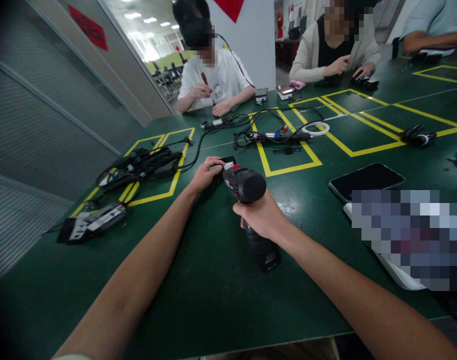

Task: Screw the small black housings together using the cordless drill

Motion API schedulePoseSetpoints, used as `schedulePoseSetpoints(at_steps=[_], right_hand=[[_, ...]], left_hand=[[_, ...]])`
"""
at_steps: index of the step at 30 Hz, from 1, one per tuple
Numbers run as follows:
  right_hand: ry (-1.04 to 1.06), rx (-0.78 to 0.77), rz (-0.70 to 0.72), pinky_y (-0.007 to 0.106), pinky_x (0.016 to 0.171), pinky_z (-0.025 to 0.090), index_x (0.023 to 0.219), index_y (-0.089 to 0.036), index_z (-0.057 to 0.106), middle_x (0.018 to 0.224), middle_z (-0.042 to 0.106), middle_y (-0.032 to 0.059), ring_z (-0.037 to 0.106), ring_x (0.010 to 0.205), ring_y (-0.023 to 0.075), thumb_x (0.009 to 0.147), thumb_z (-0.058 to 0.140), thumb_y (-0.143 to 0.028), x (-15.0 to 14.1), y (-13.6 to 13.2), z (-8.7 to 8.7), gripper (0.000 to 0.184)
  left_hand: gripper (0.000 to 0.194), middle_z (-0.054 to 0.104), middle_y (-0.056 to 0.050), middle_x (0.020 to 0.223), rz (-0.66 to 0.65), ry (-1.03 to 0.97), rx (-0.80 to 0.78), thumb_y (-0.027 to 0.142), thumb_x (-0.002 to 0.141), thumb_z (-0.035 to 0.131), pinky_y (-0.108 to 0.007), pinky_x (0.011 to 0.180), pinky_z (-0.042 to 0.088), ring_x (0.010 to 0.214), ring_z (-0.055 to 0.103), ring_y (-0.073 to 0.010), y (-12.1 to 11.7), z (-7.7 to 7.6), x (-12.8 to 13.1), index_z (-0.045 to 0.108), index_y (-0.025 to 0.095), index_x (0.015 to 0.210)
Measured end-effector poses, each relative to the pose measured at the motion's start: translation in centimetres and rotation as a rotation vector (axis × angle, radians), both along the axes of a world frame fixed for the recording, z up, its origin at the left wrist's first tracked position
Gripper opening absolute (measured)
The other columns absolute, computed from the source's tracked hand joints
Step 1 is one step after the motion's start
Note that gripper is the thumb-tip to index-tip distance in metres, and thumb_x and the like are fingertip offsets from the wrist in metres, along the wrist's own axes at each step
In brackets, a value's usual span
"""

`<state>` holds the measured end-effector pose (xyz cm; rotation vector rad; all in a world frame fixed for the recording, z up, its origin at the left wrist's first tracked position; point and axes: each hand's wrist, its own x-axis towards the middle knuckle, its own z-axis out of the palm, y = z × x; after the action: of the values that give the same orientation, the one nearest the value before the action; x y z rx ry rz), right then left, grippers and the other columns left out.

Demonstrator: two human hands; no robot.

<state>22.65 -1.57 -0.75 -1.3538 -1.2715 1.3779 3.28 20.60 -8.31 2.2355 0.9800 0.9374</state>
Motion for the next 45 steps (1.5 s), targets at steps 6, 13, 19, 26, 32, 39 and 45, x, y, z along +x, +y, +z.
schedulePoseSetpoints(at_steps=[6, 13, 19, 26, 32, 39, 45], right_hand=[[-0.015, -0.011, -0.004, 0.028, 0.047, 0.041, 0.073, -0.017, 0.06, 0.05, 0.058, 0.0019, 0.055, 0.046, 0.0148, 0.072, 0.056, -0.022, 0.06, -0.03, 0.0, 0.006], [-0.016, -0.017, -0.015, 0.028, 0.047, 0.04, 0.071, -0.017, 0.06, 0.05, 0.058, 0.0025, 0.055, 0.045, 0.0147, 0.072, 0.057, -0.024, 0.1, -0.05, -0.18, 0.007], [-0.011, -0.009, -0.013, 0.028, 0.047, 0.04, 0.072, -0.017, 0.06, 0.05, 0.058, 0.0031, 0.055, 0.046, 0.0153, 0.072, 0.057, -0.024, 0.13, -0.14, -0.11, 0.008], [0.005, -0.008, -0.008, 0.028, 0.048, 0.041, 0.073, -0.017, 0.06, 0.051, 0.058, 0.0025, 0.055, 0.046, 0.0151, 0.072, 0.057, -0.022, 0.11, -0.1, -0.16, 0.006], [-0.006, -0.013, -0.002, 0.029, 0.049, 0.041, 0.073, -0.017, 0.061, 0.052, 0.058, 0.0025, 0.055, 0.047, 0.0151, 0.072, 0.056, -0.022, 0.22, -0.06, -0.32, 0.007], [-0.007, -0.01, -0.002, 0.028, 0.048, 0.041, 0.073, -0.017, 0.06, 0.052, 0.058, 0.0026, 0.056, 0.048, 0.0153, 0.072, 0.057, -0.023, 0.16, -0.03, -0.27, 0.007], [-0.006, 0.008, -0.004, 0.028, 0.048, 0.041, 0.072, -0.017, 0.061, 0.052, 0.059, 0.0032, 0.056, 0.047, 0.0153, 0.072, 0.057, -0.023, 0.23, 0.01, -0.66, 0.007]], left_hand=[[0.023, 0.054, -0.007, 0.115, 0.004, 0.005, 0.003, 0.031, 0.083, 0.051, -0.04, 0.108, 0.032, 0.118, 0.047, -0.022, 0.01, 0.01, 0.01, 0.066, 0.02, 0.097], [0.023, 0.054, -0.007, 0.115, 0.0, -0.002, 0.013, 0.031, 0.083, 0.051, -0.039, 0.107, 0.033, 0.117, 0.048, -0.0214, 0.09, -0.12, 0.0, 0.066, 0.02, 0.096], [0.023, 0.054, -0.007, 0.114, -0.002, -0.006, 0.018, 0.031, 0.083, 0.052, -0.038, 0.107, 0.033, 0.117, 0.048, -0.0208, 0.12, -0.2, -0.04, 0.066, 0.019, 0.097], [0.023, 0.054, -0.007, 0.114, 0.002, 0.005, 0.01, 0.032, 0.083, 0.051, -0.038, 0.108, 0.033, 0.118, 0.048, -0.0209, 0.1, -0.11, -0.02, 0.066, 0.02, 0.097], [0.023, 0.054, -0.007, 0.114, -0.002, -0.004, 0.013, 0.031, 0.083, 0.051, -0.039, 0.107, 0.033, 0.118, 0.048, -0.0211, 0.01, -0.08, -0.03, 0.066, 0.02, 0.096], [0.023, 0.054, -0.007, 0.114, -0.012, 0.0, 0.016, 0.032, 0.083, 0.051, -0.039, 0.107, 0.033, 0.118, 0.048, -0.0212, 0.02, -0.02, -0.05, 0.066, 0.02, 0.097], [0.023, 0.054, -0.007, 0.115, 0.009, -0.01, 0.001, 0.031, 0.083, 0.052, -0.039, 0.108, 0.033, 0.118, 0.048, -0.021, 0.24, -0.32, -0.07, 0.066, 0.02, 0.096]])
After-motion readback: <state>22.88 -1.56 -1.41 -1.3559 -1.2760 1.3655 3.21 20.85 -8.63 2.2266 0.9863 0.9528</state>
